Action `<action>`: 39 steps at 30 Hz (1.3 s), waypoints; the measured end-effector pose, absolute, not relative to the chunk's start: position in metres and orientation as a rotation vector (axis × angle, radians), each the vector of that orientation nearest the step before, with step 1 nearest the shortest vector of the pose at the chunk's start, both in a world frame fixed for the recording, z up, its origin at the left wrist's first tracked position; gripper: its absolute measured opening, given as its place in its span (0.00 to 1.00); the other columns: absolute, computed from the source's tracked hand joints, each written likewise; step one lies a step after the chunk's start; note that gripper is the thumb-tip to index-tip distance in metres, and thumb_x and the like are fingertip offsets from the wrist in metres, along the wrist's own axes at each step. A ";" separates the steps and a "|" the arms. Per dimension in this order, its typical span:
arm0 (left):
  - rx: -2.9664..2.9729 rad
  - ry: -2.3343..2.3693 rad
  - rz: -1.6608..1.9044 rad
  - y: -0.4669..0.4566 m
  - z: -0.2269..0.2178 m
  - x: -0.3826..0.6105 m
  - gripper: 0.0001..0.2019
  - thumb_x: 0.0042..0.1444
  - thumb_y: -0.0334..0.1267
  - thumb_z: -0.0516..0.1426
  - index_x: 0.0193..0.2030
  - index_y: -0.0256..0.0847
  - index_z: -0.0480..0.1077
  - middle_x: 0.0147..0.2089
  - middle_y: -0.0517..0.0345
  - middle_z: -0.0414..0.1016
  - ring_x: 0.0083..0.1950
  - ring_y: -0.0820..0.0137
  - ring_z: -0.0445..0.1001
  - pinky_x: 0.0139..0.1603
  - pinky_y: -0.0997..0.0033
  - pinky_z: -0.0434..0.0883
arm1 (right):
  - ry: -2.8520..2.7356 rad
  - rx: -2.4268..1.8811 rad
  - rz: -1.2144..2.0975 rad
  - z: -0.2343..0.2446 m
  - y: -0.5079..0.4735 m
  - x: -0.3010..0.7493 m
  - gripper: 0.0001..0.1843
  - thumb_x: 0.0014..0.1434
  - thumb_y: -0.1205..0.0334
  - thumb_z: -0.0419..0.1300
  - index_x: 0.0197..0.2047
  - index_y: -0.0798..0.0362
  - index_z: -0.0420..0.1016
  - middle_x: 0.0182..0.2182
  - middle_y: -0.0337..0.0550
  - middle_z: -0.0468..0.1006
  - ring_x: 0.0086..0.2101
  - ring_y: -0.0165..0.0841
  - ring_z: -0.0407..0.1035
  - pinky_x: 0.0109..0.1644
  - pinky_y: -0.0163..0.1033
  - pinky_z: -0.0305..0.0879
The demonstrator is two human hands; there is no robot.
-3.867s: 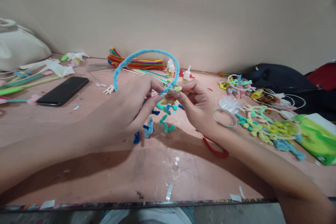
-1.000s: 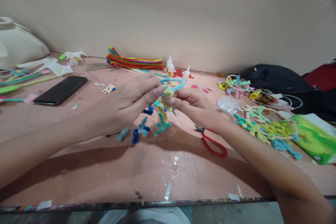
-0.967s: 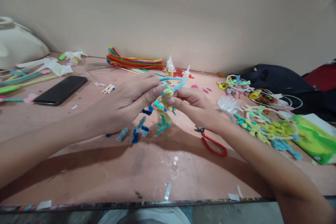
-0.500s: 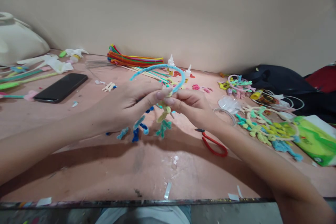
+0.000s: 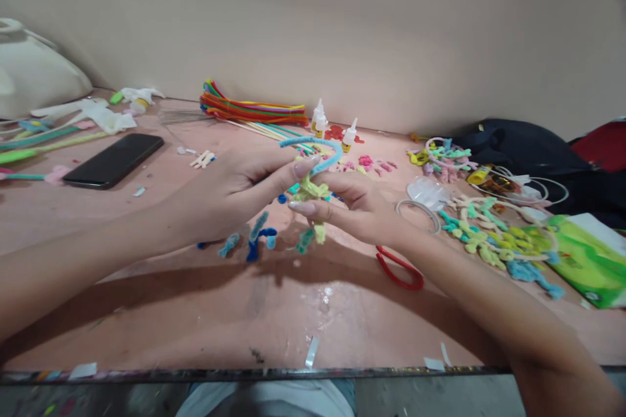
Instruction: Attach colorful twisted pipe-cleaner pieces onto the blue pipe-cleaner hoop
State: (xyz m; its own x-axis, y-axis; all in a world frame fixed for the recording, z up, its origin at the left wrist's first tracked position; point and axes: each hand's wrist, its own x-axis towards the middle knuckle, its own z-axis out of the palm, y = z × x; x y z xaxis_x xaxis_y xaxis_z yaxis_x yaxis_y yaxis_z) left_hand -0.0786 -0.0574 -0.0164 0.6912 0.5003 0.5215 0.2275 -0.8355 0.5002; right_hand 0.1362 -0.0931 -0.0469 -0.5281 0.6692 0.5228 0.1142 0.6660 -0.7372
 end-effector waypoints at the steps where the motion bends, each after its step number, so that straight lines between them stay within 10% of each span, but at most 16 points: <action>1: 2.514 0.568 0.935 -0.057 -0.017 -0.079 0.22 0.77 0.45 0.50 0.29 0.43 0.62 0.25 0.64 0.61 0.28 0.73 0.64 0.30 0.69 0.60 | -2.032 -0.626 0.829 -0.047 -0.093 0.136 0.16 0.73 0.56 0.65 0.32 0.53 0.75 0.27 0.33 0.74 0.30 0.25 0.68 0.37 0.33 0.65; 21: 2.623 0.522 0.923 -0.063 -0.011 -0.081 0.19 0.78 0.42 0.50 0.32 0.43 0.64 0.29 0.64 0.65 0.32 0.73 0.65 0.37 0.69 0.61 | -2.285 -0.697 -0.475 -0.014 -0.098 0.160 0.16 0.77 0.48 0.58 0.42 0.51 0.75 0.35 0.45 0.82 0.36 0.37 0.75 0.42 0.44 0.64; 30: 2.543 0.566 0.907 -0.067 -0.012 -0.080 0.22 0.79 0.44 0.48 0.31 0.41 0.66 0.32 0.64 0.71 0.33 0.74 0.69 0.36 0.73 0.63 | -2.307 -0.725 -0.453 -0.009 -0.103 0.155 0.11 0.76 0.51 0.61 0.53 0.49 0.76 0.50 0.51 0.85 0.51 0.42 0.75 0.57 0.49 0.68; 39: 2.592 0.572 0.841 -0.064 -0.019 -0.084 0.18 0.79 0.41 0.49 0.40 0.40 0.75 0.33 0.64 0.77 0.33 0.74 0.73 0.33 0.73 0.62 | -2.478 -0.666 -0.308 -0.020 -0.094 0.154 0.18 0.82 0.56 0.49 0.41 0.53 0.71 0.34 0.42 0.77 0.35 0.34 0.67 0.43 0.40 0.63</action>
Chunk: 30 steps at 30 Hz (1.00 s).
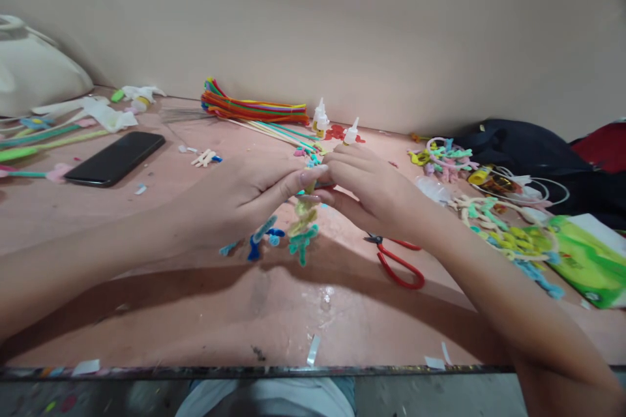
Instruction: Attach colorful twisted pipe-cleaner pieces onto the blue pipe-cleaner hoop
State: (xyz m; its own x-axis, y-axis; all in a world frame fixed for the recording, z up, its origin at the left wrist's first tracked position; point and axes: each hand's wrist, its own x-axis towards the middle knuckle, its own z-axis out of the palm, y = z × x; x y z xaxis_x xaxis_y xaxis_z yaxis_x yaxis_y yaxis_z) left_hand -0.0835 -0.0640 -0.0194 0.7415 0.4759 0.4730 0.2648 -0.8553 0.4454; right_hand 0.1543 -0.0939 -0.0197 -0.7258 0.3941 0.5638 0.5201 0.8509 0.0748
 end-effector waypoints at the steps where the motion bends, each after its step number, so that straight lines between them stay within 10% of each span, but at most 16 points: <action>1: 2.580 0.574 0.841 -0.064 -0.018 -0.083 0.17 0.78 0.40 0.49 0.38 0.40 0.74 0.32 0.65 0.76 0.32 0.74 0.72 0.32 0.73 0.62 | -2.486 -0.673 -0.367 -0.021 -0.094 0.154 0.19 0.83 0.57 0.47 0.41 0.53 0.71 0.34 0.43 0.77 0.35 0.34 0.66 0.42 0.40 0.62; 11: 2.448 0.556 0.813 -0.070 -0.008 -0.077 0.22 0.77 0.40 0.49 0.27 0.41 0.60 0.25 0.65 0.62 0.28 0.74 0.61 0.31 0.72 0.59 | -2.490 -0.565 -0.740 -0.016 -0.096 0.156 0.17 0.82 0.64 0.48 0.42 0.54 0.74 0.35 0.44 0.79 0.37 0.36 0.68 0.43 0.41 0.64; 23: 2.415 0.686 0.631 -0.064 -0.019 -0.079 0.28 0.78 0.55 0.44 0.32 0.41 0.71 0.30 0.60 0.74 0.31 0.69 0.71 0.32 0.70 0.65 | -2.561 -0.647 -0.785 -0.012 -0.100 0.155 0.25 0.83 0.57 0.44 0.40 0.55 0.77 0.33 0.47 0.79 0.36 0.40 0.69 0.44 0.45 0.63; 30: 2.336 0.632 0.668 -0.062 -0.016 -0.076 0.33 0.75 0.65 0.46 0.26 0.42 0.66 0.26 0.61 0.70 0.33 0.68 0.72 0.36 0.71 0.70 | -2.559 -0.615 0.207 -0.008 -0.096 0.166 0.15 0.79 0.53 0.57 0.52 0.57 0.77 0.43 0.46 0.82 0.42 0.33 0.73 0.47 0.38 0.67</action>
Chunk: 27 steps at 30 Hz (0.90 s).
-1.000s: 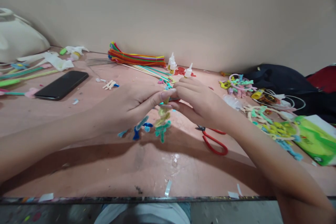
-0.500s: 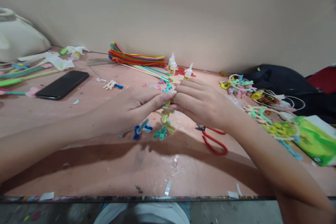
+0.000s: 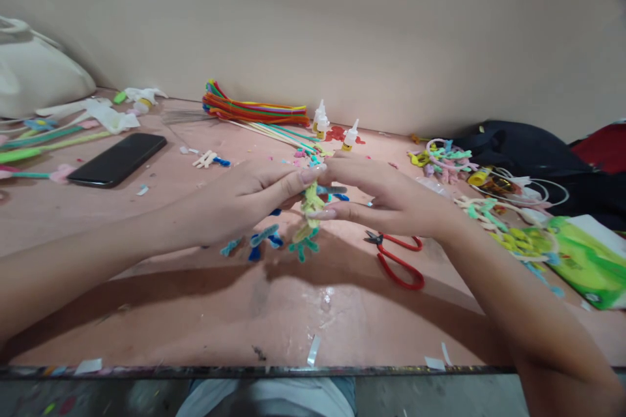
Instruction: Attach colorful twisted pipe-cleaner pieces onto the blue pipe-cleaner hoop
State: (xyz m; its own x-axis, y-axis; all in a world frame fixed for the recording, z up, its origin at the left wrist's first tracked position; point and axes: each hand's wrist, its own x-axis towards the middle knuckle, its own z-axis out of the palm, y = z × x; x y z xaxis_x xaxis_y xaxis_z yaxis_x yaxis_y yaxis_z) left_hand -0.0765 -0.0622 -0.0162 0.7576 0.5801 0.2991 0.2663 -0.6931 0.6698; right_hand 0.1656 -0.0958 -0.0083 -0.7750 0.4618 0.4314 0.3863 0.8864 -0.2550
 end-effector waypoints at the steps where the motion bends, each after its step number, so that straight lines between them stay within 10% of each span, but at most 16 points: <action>1: 2.340 0.623 0.661 -0.062 -0.016 -0.077 0.33 0.75 0.65 0.46 0.26 0.42 0.66 0.27 0.61 0.71 0.33 0.68 0.72 0.35 0.71 0.70 | -2.506 -0.596 0.331 -0.009 -0.094 0.167 0.13 0.77 0.53 0.61 0.51 0.55 0.77 0.43 0.45 0.82 0.43 0.32 0.74 0.48 0.38 0.68; 27: 2.694 0.545 1.110 -0.059 -0.019 -0.077 0.21 0.78 0.36 0.48 0.28 0.40 0.63 0.23 0.66 0.64 0.22 0.77 0.63 0.23 0.76 0.57 | -1.825 -0.812 1.417 -0.024 -0.098 0.147 0.13 0.60 0.57 0.77 0.38 0.52 0.80 0.36 0.36 0.80 0.39 0.30 0.76 0.49 0.36 0.74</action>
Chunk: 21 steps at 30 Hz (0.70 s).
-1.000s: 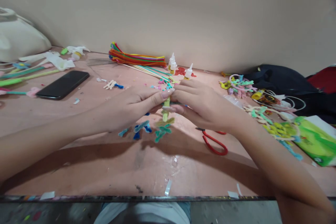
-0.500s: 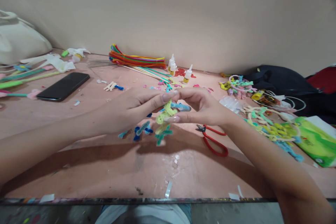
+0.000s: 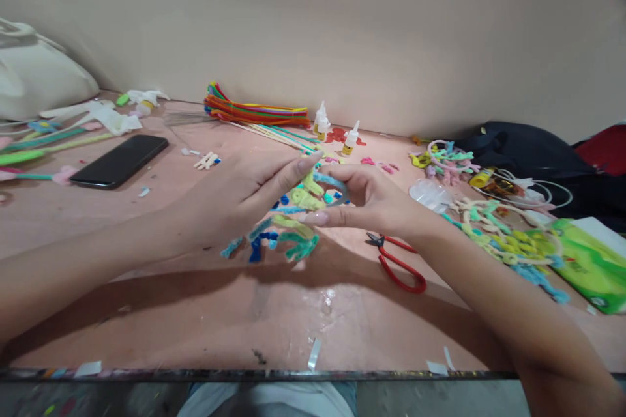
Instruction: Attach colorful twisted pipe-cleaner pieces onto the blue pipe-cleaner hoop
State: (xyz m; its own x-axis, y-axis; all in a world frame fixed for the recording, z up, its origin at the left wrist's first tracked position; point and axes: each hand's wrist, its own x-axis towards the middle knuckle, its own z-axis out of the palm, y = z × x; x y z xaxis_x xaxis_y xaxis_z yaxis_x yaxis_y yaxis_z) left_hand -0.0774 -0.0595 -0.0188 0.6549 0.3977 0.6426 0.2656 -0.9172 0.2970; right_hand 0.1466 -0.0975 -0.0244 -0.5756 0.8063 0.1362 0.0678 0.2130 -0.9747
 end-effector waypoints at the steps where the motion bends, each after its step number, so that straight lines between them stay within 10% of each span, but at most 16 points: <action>1: 2.698 0.536 1.116 -0.059 -0.019 -0.078 0.21 0.78 0.36 0.48 0.29 0.40 0.63 0.23 0.66 0.65 0.23 0.77 0.65 0.24 0.77 0.58 | -1.787 -0.795 1.429 -0.026 -0.097 0.146 0.12 0.60 0.57 0.76 0.42 0.52 0.82 0.39 0.37 0.82 0.42 0.31 0.78 0.51 0.37 0.75; 11: 2.776 0.535 1.172 -0.057 -0.016 -0.078 0.20 0.78 0.34 0.49 0.29 0.42 0.58 0.24 0.67 0.59 0.23 0.76 0.59 0.26 0.75 0.56 | -1.677 -0.787 1.425 -0.033 -0.095 0.144 0.08 0.60 0.59 0.76 0.39 0.51 0.84 0.33 0.32 0.78 0.35 0.25 0.72 0.43 0.31 0.69; 16: 2.772 0.589 1.144 -0.058 -0.014 -0.082 0.20 0.78 0.35 0.48 0.29 0.42 0.57 0.23 0.67 0.55 0.23 0.75 0.57 0.27 0.71 0.54 | -1.788 -0.848 1.380 -0.022 -0.097 0.156 0.08 0.66 0.57 0.70 0.46 0.50 0.79 0.44 0.39 0.80 0.48 0.33 0.75 0.54 0.38 0.71; 21: 2.784 0.661 1.133 -0.057 -0.017 -0.083 0.20 0.78 0.37 0.48 0.29 0.43 0.57 0.24 0.66 0.56 0.24 0.73 0.58 0.29 0.70 0.55 | -2.016 -1.042 0.492 -0.018 -0.104 0.153 0.26 0.61 0.52 0.73 0.56 0.47 0.66 0.56 0.49 0.71 0.56 0.43 0.68 0.61 0.50 0.69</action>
